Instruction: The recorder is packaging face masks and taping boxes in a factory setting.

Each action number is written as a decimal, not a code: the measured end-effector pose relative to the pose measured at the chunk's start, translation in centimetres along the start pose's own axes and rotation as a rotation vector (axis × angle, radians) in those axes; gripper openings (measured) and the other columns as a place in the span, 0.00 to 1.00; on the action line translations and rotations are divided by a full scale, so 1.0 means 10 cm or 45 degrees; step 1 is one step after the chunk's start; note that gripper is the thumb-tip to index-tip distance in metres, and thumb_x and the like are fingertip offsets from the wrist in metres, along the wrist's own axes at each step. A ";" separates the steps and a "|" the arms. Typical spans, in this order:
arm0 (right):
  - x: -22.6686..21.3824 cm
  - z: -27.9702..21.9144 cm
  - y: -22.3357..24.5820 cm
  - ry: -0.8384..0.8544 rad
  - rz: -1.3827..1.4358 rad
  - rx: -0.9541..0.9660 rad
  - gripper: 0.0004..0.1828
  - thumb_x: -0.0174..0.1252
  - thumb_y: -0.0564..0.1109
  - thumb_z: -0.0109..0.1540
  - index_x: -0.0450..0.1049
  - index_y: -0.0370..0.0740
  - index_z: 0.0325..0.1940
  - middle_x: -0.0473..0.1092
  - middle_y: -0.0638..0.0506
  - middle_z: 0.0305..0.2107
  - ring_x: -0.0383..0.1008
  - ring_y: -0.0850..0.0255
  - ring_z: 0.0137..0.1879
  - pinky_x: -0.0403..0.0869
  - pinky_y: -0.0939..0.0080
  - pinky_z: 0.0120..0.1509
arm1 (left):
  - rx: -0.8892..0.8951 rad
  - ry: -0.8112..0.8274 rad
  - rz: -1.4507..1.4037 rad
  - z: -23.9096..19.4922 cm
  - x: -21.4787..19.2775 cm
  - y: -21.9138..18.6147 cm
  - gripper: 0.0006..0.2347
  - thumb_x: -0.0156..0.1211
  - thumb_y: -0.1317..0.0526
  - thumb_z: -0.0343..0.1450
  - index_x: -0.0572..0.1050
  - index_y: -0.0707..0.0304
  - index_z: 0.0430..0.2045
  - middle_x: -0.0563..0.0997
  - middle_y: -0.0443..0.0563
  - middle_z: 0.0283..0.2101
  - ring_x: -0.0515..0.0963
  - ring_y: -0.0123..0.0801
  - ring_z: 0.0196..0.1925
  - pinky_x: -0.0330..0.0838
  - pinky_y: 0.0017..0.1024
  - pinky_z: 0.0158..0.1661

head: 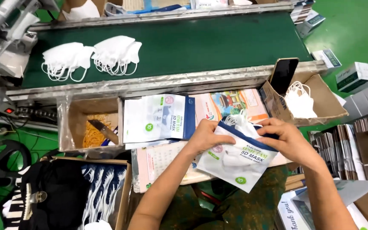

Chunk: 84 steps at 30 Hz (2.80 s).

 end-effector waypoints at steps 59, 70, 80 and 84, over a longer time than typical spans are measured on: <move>0.24 0.43 0.25 -0.402 -0.573 -0.200 0.07 0.65 0.41 0.57 0.75 0.34 0.32 0.71 0.44 0.25 0.71 0.46 0.31 0.69 0.49 0.35 | 0.310 -0.226 0.357 0.44 0.00 0.07 0.10 0.67 0.58 0.72 0.84 0.69 0.34 0.82 0.55 0.24 0.76 0.24 0.23 0.68 0.30 0.25; 0.49 0.70 -0.86 -0.833 0.179 0.094 0.65 0.74 0.47 0.49 0.39 0.34 0.79 0.60 0.31 0.64 0.69 0.46 0.63 0.70 0.52 0.64 | 0.454 -0.764 1.190 1.54 -1.03 -0.64 0.43 0.63 0.33 0.63 0.59 0.56 0.69 0.57 0.76 0.66 0.54 0.66 0.65 0.47 0.67 0.56; 0.51 0.51 -0.88 -0.864 -0.638 0.156 0.40 0.71 0.42 0.53 0.66 0.31 0.68 0.65 0.34 0.61 0.64 0.40 0.64 0.66 0.45 0.67 | -0.221 -0.929 2.097 2.33 -2.65 0.35 0.37 0.71 0.57 0.62 0.64 0.71 0.68 0.70 0.82 0.61 0.67 0.76 0.64 0.67 0.76 0.49; 0.35 0.31 -0.73 -0.840 -0.403 0.186 0.33 0.68 0.43 0.59 0.70 0.38 0.68 0.73 0.46 0.57 0.73 0.50 0.63 0.71 0.53 0.68 | 0.153 -0.915 2.295 2.03 -2.20 0.01 0.15 0.64 0.65 0.75 0.75 0.72 0.55 0.82 0.74 0.44 0.81 0.65 0.45 0.77 0.62 0.33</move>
Point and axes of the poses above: each hand's wrist, its own z-axis towards the middle knuckle, its own x-axis out of the palm, y = z × x, the point moved 4 cm from there along z, towards the middle knuckle
